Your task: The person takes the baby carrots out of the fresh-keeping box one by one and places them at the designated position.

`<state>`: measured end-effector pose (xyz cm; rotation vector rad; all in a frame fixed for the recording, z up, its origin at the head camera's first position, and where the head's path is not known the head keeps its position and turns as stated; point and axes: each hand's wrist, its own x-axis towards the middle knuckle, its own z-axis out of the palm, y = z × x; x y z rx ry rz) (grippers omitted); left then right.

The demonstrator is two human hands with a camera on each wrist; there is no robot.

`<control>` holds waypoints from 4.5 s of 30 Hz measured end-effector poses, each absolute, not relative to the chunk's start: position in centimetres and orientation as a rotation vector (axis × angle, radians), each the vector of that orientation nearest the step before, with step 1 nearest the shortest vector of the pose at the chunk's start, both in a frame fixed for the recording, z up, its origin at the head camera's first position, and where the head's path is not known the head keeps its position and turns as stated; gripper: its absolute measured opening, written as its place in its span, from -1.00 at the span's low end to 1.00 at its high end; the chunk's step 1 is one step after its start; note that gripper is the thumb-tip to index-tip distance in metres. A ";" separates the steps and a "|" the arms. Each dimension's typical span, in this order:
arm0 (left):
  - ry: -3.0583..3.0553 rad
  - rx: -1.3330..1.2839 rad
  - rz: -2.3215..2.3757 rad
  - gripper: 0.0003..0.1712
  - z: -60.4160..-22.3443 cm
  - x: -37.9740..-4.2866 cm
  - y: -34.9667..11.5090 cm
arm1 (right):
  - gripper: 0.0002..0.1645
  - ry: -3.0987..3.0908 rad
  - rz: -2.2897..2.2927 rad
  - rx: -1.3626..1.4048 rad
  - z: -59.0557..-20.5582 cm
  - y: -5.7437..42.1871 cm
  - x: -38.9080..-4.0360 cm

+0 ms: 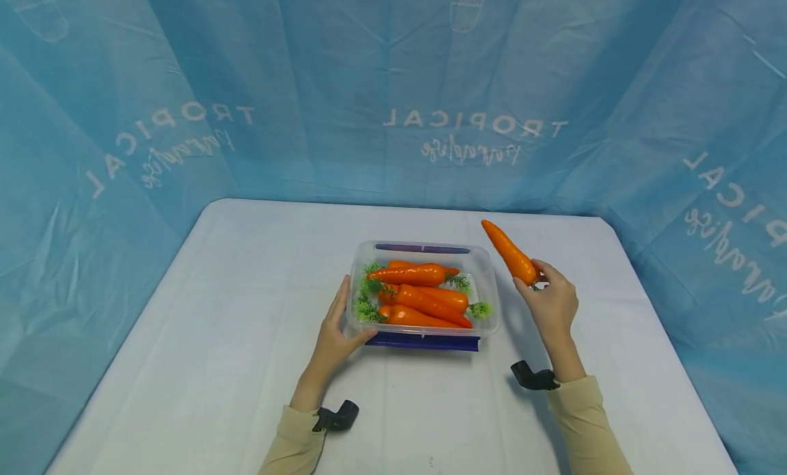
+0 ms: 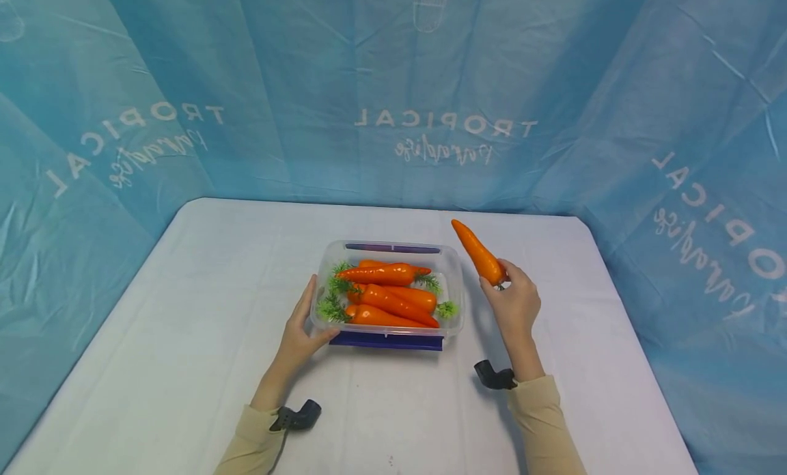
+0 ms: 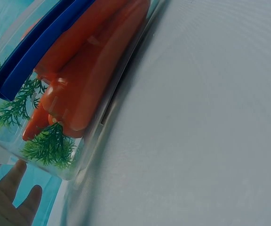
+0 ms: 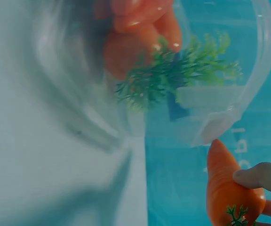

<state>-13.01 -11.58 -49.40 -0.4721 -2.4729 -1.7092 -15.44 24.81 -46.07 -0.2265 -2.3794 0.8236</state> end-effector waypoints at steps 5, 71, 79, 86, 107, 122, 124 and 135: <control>-2.466 -0.475 -1.681 0.20 -51.8 -13.9 -11.9 | -0.48 -2.412 0.815 -0.250 -47.0 24.9 -15.4; -2.447 -0.485 -1.696 0.21 -53.0 -14.3 -12.1 | -0.50 -2.639 0.848 -0.233 -49.2 24.7 -15.0; -2.444 -0.492 -1.683 0.21 -53.3 -14.4 -12.1 | -0.64 -2.500 0.836 -0.195 -47.5 24.8 -15.2; -2.458 -0.477 -1.700 0.18 -51.6 -13.6 -11.8 | -0.69 -2.421 0.894 -0.119 -45.5 23.8 -14.9; -2.456 -0.492 -1.693 0.15 -49.7 -12.9 -11.6 | -0.65 -2.401 1.053 0.271 -44.6 17.9 -15.7; -2.431 -0.500 -1.682 0.20 -53.6 -14.4 -11.9 | -0.65 -2.643 1.065 0.383 -45.7 15.6 -16.6; -2.439 -0.504 -1.675 0.20 -53.6 -14.4 -11.7 | -0.67 -2.652 1.059 0.392 -45.8 15.6 -16.6; -2.434 -0.476 -1.679 0.20 -53.1 -14.1 -12.0 | -0.63 -2.715 1.166 0.441 -46.1 15.6 -17.1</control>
